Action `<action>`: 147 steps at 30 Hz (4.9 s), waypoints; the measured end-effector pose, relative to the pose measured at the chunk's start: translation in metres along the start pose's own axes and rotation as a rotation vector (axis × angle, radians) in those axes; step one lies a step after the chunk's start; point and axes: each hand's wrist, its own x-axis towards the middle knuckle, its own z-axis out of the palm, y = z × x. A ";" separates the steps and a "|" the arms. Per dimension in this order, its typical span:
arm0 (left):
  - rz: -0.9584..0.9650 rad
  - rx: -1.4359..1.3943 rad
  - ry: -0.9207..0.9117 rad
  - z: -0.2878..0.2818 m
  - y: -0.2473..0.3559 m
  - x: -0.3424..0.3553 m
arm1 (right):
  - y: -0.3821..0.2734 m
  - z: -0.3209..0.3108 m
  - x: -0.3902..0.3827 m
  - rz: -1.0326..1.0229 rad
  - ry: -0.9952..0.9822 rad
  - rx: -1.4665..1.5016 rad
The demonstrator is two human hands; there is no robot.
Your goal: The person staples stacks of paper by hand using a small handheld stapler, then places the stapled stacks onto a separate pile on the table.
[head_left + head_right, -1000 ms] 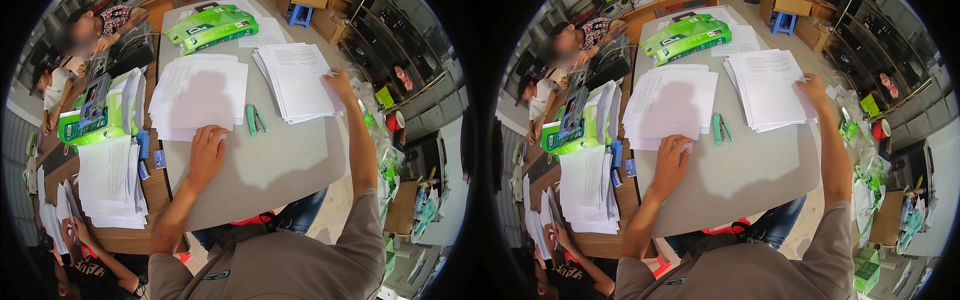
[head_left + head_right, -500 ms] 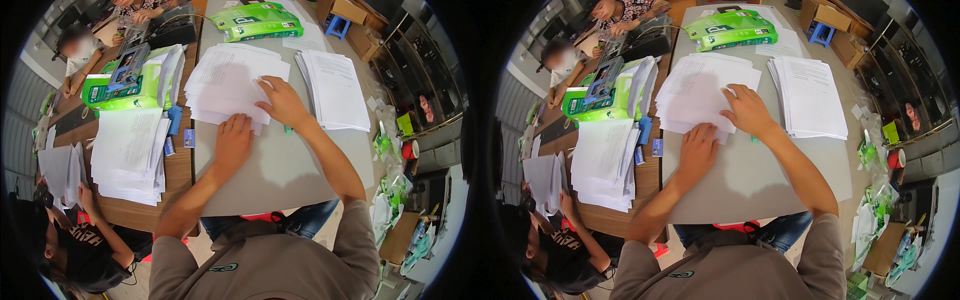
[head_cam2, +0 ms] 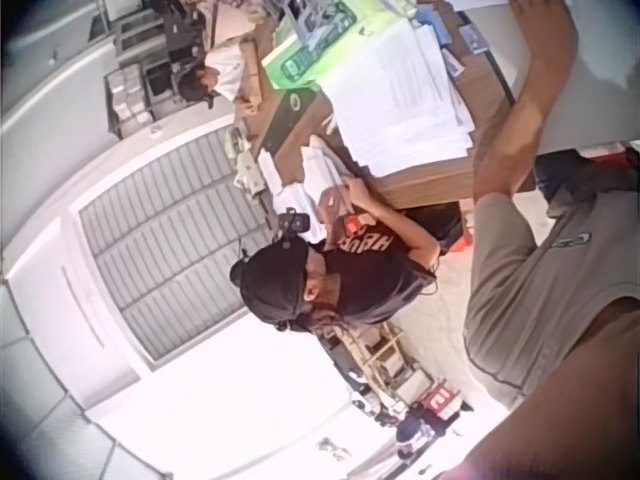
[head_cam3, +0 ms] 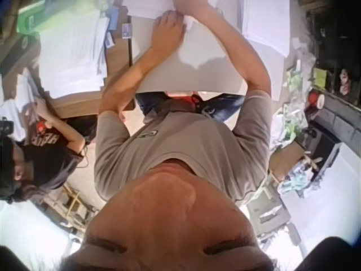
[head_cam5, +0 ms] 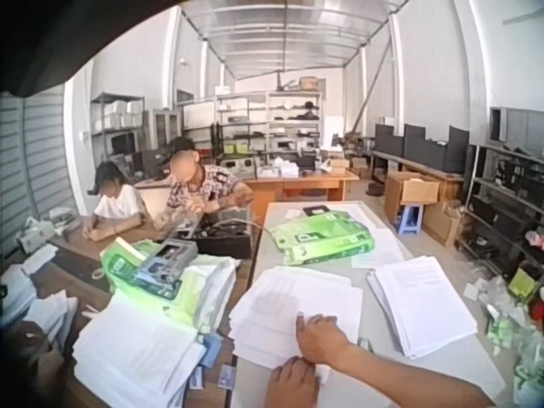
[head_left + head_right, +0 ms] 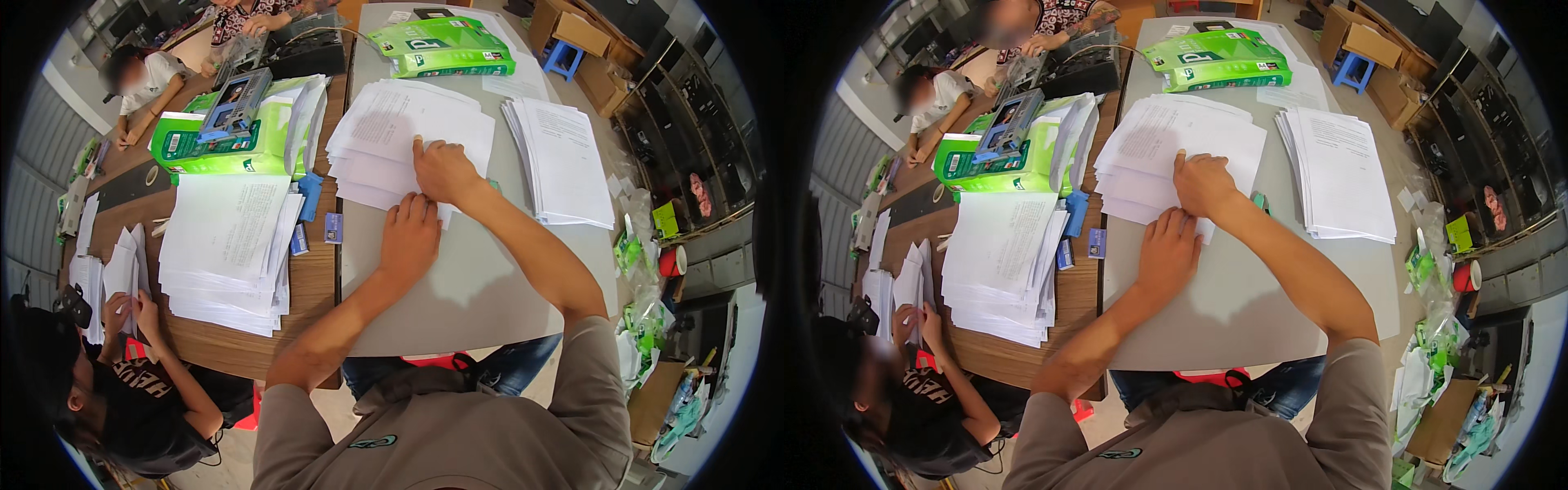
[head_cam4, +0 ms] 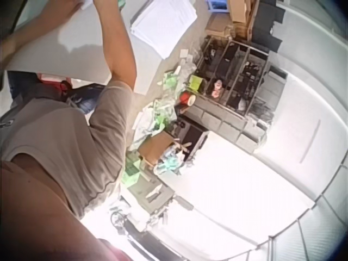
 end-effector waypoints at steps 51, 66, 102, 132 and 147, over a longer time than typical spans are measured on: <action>0.026 0.025 0.081 -0.020 0.011 -0.001 | 0.101 -0.075 -0.179 0.574 0.766 1.365; -0.315 -1.425 -0.209 -0.095 0.023 0.016 | 0.032 -0.035 -0.247 0.351 0.700 1.655; -0.320 -1.125 0.010 -0.075 0.060 -0.029 | -0.007 -0.013 -0.263 0.564 0.632 1.597; -0.326 -1.117 -0.080 -0.074 0.063 -0.049 | -0.012 -0.027 -0.277 0.585 0.723 1.614; -0.391 -1.286 -0.395 -0.099 0.068 0.053 | -0.134 -0.026 -0.320 0.992 0.610 2.227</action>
